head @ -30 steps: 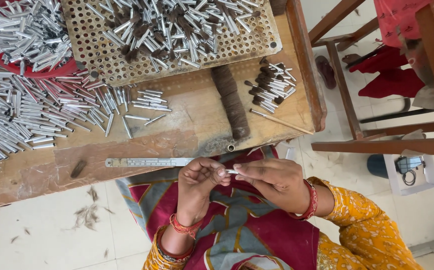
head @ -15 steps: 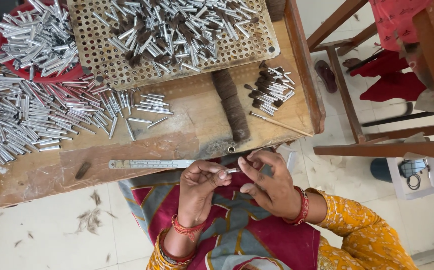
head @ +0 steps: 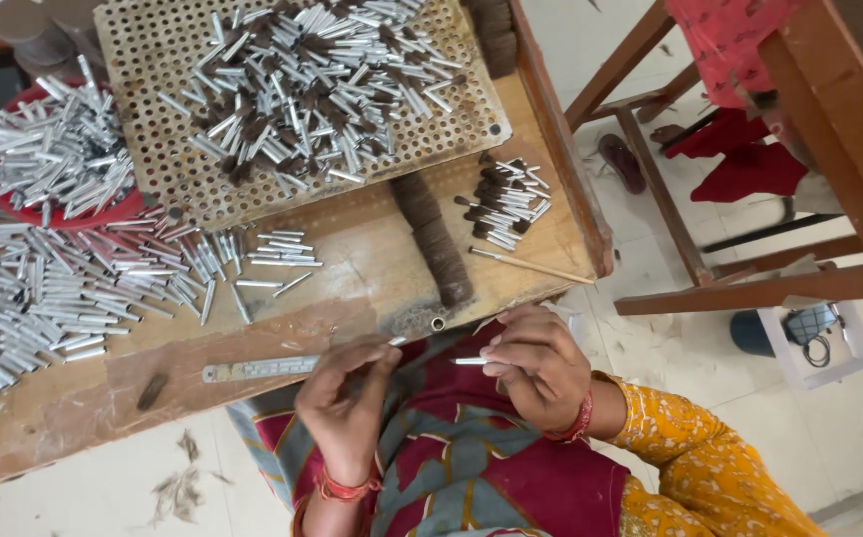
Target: The person picks up small metal tubes and dark cylindrical pieces from a table, inserts the dark pieces into the tubes, and places the assembled items into a perforated tray. The person repeats this process continuously.
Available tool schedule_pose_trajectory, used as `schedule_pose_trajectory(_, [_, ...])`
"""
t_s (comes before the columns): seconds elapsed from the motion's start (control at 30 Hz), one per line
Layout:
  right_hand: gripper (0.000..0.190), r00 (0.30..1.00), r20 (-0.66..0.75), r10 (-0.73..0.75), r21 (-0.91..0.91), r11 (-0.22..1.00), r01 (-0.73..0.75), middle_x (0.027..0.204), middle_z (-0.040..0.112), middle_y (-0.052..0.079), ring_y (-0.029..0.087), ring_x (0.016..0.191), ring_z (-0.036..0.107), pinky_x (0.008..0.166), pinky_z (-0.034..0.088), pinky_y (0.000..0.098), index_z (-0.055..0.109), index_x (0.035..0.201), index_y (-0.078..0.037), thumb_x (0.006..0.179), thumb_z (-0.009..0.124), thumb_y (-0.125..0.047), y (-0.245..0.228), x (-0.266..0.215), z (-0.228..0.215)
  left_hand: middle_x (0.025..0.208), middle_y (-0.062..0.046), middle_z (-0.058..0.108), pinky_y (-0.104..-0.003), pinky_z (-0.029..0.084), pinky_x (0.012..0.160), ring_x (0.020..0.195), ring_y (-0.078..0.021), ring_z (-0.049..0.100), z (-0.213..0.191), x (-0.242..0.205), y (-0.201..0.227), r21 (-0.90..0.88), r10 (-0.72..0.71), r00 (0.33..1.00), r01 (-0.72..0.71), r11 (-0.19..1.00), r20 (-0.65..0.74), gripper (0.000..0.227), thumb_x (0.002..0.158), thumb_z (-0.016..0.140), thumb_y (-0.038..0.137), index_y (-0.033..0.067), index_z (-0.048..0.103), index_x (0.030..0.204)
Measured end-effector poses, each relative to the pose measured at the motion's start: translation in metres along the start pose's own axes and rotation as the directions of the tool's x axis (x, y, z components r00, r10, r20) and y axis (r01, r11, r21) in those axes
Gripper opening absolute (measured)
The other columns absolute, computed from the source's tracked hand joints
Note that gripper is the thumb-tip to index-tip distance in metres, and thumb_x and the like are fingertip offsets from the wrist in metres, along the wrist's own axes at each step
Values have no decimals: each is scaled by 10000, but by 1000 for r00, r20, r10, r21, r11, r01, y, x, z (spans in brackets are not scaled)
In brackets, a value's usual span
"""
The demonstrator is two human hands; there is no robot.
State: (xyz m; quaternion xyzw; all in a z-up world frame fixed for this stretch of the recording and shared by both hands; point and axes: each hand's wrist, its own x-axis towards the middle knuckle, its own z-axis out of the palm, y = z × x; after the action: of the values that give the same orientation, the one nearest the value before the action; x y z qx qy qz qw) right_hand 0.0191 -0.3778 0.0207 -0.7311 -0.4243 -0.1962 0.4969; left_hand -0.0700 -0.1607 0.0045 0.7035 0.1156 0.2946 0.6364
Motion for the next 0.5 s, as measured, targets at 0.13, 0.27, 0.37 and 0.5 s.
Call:
schedule_pose_trajectory(0.13, [282, 991, 44, -128, -35, 991, 130, 1101, 632, 63, 227, 1002, 662, 968, 563, 471, 701, 1108, -63, 848, 780, 10, 2, -2, -3, 1161, -232, 667, -396, 499, 982, 1150, -337, 615, 9, 16, 49, 449, 407, 914, -360, 817, -7, 222, 756, 768, -39, -15, 707, 969])
schedule_pose_trajectory(0.27, [345, 972, 52, -230, -37, 972, 232, 1111, 615, 54, 202, 971, 634, 931, 555, 447, 716, 1150, -63, 842, 871, -70, -5, -6, 9, 1097, -157, 772, -358, 574, 903, 1017, -229, 734, 20, -32, -13, -372, -295, 914, 386, 844, 278, 271, 811, 816, -35, -35, 772, 1078])
schedule_pose_trajectory(0.37, [368, 978, 59, -200, 7, 980, 200, 1130, 621, 55, 210, 988, 640, 935, 565, 440, 718, 1192, -70, 856, 869, -64, -6, -9, 12, 1095, -195, 765, -386, 585, 900, 999, -254, 729, 26, -45, -39, -653, -406, 805, 590, 475, 433, 205, 899, 764, -67, -65, 763, 1104])
schedule_pose_trajectory(0.5, [345, 987, 144, 70, -224, 974, -37, 1195, 690, 79, 284, 1082, 662, 956, 540, 415, 696, 1204, -65, 873, 793, -63, 6, 11, -2, 1051, -217, 776, -409, 639, 862, 971, -281, 771, 23, -23, -26, -668, -484, 825, 538, 515, 291, 176, 949, 692, 13, -51, 712, 1112])
